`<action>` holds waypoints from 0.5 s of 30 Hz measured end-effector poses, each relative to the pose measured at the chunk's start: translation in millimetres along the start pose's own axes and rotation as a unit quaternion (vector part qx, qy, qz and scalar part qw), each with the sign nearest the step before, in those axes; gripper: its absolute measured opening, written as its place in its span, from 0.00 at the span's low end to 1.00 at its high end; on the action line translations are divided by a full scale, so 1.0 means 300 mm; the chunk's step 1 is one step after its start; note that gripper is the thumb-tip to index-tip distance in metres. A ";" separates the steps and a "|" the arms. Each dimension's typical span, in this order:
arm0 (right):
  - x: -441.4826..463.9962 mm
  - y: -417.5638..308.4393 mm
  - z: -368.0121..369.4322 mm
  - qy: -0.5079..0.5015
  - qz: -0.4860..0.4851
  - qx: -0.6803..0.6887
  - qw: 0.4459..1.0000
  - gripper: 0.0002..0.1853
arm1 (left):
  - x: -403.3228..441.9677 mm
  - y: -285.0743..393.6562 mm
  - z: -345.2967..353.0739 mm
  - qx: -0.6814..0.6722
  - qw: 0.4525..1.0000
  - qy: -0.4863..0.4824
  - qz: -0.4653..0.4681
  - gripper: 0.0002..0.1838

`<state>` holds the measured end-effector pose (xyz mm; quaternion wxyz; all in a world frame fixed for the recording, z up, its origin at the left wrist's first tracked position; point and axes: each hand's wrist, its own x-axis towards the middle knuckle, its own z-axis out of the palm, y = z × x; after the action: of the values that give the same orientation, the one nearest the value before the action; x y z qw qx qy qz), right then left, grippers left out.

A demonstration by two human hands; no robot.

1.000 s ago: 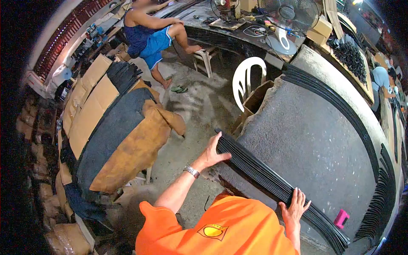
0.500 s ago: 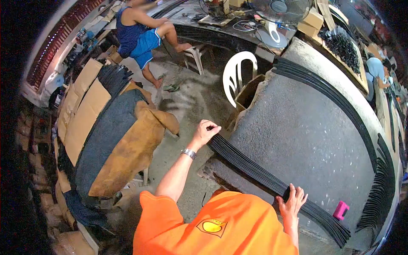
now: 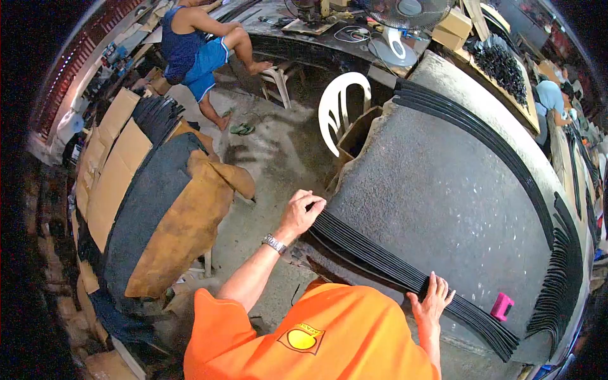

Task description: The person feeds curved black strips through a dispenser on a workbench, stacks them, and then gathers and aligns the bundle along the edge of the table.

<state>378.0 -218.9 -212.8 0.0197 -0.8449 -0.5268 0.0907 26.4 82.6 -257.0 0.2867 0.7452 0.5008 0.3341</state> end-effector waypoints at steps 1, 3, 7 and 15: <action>-0.004 0.000 0.000 -0.002 0.004 0.000 1.000 0.51 | -0.011 0.001 0.001 0.011 1.000 0.000 0.015 0.16; -0.001 0.004 0.008 0.002 0.001 0.014 1.000 0.51 | -0.019 -0.011 -0.001 -0.001 1.000 -0.002 0.004 0.16; -0.015 0.021 0.046 0.022 -0.003 0.006 1.000 0.48 | -0.038 0.043 -0.048 0.071 0.996 -0.040 0.024 0.16; -0.025 0.032 0.080 0.047 -0.016 -0.015 0.999 0.46 | -0.126 0.261 0.079 0.150 0.925 -0.219 0.273 0.46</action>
<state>379.3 -231.4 -236.7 0.0326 -0.8400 -0.5399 0.0427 77.9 18.6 -219.9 0.1716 0.9421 0.2471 0.1482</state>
